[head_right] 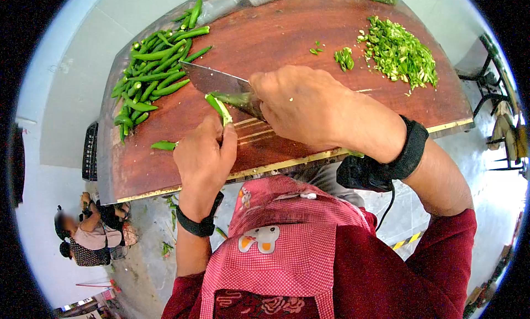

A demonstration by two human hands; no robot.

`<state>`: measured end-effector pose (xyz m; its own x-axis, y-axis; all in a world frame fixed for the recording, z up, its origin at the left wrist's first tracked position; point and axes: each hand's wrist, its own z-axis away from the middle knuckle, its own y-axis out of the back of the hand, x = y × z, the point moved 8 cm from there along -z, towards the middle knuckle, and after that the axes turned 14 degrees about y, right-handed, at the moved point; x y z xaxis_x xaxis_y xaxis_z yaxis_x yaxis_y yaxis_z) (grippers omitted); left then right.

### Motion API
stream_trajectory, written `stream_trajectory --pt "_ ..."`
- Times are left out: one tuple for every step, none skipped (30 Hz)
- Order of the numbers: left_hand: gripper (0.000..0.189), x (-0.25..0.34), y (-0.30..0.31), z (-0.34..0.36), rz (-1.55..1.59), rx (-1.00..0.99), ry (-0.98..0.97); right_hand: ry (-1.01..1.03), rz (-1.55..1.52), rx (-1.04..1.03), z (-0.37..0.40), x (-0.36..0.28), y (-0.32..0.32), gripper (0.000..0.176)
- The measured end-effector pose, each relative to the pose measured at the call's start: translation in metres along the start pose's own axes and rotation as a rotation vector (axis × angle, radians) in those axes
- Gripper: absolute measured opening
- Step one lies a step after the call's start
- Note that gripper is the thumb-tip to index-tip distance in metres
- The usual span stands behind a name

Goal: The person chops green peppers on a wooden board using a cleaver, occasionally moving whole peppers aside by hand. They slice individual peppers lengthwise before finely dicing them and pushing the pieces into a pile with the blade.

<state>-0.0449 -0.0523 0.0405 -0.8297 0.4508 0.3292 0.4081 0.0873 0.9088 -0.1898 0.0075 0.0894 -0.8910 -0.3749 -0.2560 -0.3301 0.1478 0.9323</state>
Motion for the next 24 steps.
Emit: stream_trajectory --pt "0.035 -0.001 -0.001 0.000 0.020 -0.010 0.006 0.023 0.027 0.013 0.001 -0.001 0.001 0.019" --pt "0.032 -0.002 -0.001 0.000 0.039 -0.020 0.013 0.023 0.026 0.014 0.001 -0.001 0.001 0.019" --pt "0.032 -0.003 0.000 0.000 0.038 -0.019 0.013 0.025 0.034 0.014 0.001 -0.001 0.001 0.019" --pt "0.029 -0.004 0.001 0.000 0.017 -0.021 0.008 0.028 0.043 0.014 0.001 -0.001 0.002 0.020" --pt "0.027 -0.006 0.002 0.000 -0.003 -0.024 0.003 0.028 0.043 0.017 0.001 -0.001 0.003 0.020" --pt "0.027 -0.009 0.005 0.000 -0.004 -0.024 0.002 0.012 0.051 0.004 0.002 -0.001 0.003 0.020" --pt "0.026 -0.014 0.008 -0.001 -0.025 -0.045 0.036 -0.006 0.058 -0.008 0.003 0.000 0.003 0.020" --pt "0.025 -0.019 0.011 -0.001 -0.045 -0.068 0.070 -0.007 0.057 -0.007 0.003 0.001 0.003 0.020" --pt "0.025 -0.022 0.016 0.000 -0.045 -0.068 0.069 0.007 0.076 -0.002 0.003 0.000 0.003 0.020" --pt "0.025 -0.026 0.022 0.001 -0.029 -0.064 0.067 0.021 0.095 0.003 0.002 -0.001 0.003 0.019" --pt "0.026 -0.030 0.027 0.001 -0.013 -0.060 0.064 0.019 0.093 0.004 0.003 0.000 0.003 0.019" --pt "0.029 -0.030 0.035 -0.001 0.025 0.022 0.014 0.030 0.099 -0.002 0.002 -0.001 0.003 0.019" --pt "0.029 -0.028 0.034 -0.001 0.022 0.022 0.015 0.045 0.105 -0.006 0.000 -0.004 0.002 0.018" --pt "0.032 -0.021 0.033 -0.001 0.018 0.027 0.024 0.050 0.102 -0.006 0.000 -0.006 0.001 0.018" --pt "0.036 -0.014 0.032 -0.002 0.018 0.036 0.036 0.055 0.110 0.001 0.000 -0.008 0.002 0.017" --pt "0.042 -0.007 0.025 -0.001 -0.032 0.048 -0.029 0.058 0.120 0.009 0.000 -0.009 0.003 0.017" --pt "0.042 -0.004 0.022 -0.002 -0.028 0.050 -0.027 0.060 0.123 0.007 0.000 -0.008 0.004 0.017" --pt "0.041 -0.002 0.016 -0.003 -0.045 0.016 -0.022 0.084 0.133 0.002 0.000 -0.008 0.003 0.017" --pt "0.040 -0.001 0.010 -0.003 -0.064 -0.020 -0.016 0.108 0.142 -0.001 -0.001 -0.009 0.003 0.017" --pt "0.035 0.002 0.008 -0.002 -0.067 0.021 -0.071 0.109 0.141 -0.002 -0.001 -0.009 0.003 0.017" --pt "0.035 0.000 0.003 -0.002 -0.068 0.022 -0.069 0.105 0.122 -0.011 -0.002 -0.008 0.004 0.017" --pt "0.032 0.001 0.002 -0.002 -0.010 0.050 -0.106 0.102 0.103 -0.020 -0.004 -0.008 0.004 0.018" --pt "0.030 0.003 0.004 -0.002 0.050 0.079 -0.142 0.107 0.105 -0.019 -0.009 -0.008 0.002 0.018" --pt "0.030 0.004 0.005 -0.004 0.050 0.081 -0.141 0.106 0.068 -0.031 -0.016 -0.010 -0.004 0.018"
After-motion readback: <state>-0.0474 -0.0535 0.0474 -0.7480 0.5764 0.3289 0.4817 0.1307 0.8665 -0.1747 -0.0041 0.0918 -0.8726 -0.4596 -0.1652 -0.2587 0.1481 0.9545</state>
